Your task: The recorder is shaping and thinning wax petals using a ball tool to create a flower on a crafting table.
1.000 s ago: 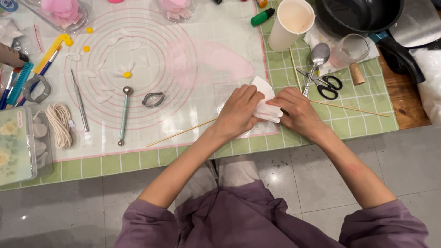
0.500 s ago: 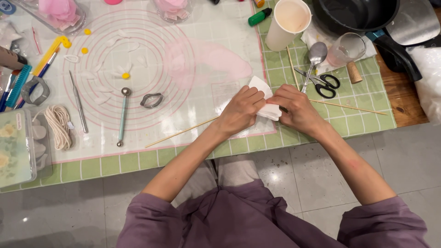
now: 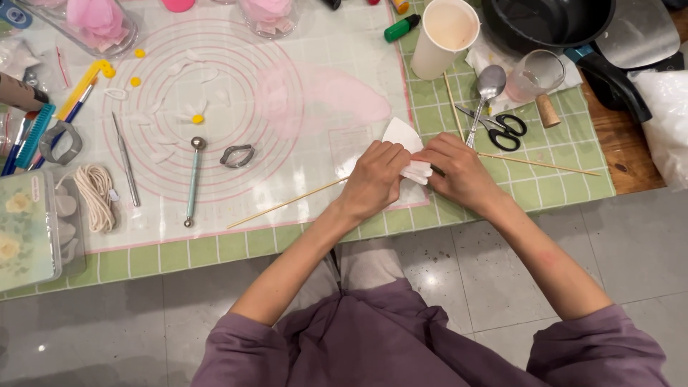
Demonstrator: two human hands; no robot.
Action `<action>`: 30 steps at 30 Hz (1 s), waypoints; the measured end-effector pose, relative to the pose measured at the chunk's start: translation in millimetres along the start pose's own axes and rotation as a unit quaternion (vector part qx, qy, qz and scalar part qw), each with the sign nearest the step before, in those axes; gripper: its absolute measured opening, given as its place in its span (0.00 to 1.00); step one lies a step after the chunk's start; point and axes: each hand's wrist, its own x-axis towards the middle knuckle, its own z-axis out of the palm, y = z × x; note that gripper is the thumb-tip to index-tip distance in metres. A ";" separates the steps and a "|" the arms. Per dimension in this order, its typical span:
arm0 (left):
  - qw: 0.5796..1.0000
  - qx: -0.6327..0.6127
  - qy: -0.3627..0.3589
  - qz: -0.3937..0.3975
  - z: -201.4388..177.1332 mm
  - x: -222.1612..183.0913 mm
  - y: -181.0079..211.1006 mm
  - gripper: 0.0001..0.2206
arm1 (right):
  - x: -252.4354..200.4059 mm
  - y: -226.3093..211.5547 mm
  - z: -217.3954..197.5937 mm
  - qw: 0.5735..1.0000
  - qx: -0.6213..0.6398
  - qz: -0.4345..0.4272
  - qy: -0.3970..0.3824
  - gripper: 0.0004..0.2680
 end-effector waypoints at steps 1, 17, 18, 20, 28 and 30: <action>1.000 -0.001 0.000 0.000 0.9 -0.4 0.4 0.11 | -1.3 -0.4 -1.9 1.000 0.000 0.000 -0.001 0.15; 1.000 -0.028 -0.010 0.009 -14.2 -3.6 8.2 0.11 | -19.8 -8.1 17.5 0.994 0.047 0.002 0.096 0.13; 0.999 -0.028 -0.025 0.014 -18.6 -2.9 12.0 0.14 | -21.0 -6.4 19.2 0.994 0.056 0.006 0.092 0.12; 0.999 -0.018 -0.026 0.006 -10.5 -4.8 8.7 0.13 | -19.6 -6.1 18.5 0.993 0.067 0.012 0.093 0.13; 0.998 -0.015 -0.057 -0.009 -11.8 5.2 2.8 0.15 | -13.1 -0.5 13.3 0.989 0.102 0.082 0.062 0.10; 0.998 -0.038 -0.056 0.003 -22.6 11.6 10.7 0.23 | -12.4 -2.5 9.5 0.991 0.092 0.090 0.046 0.09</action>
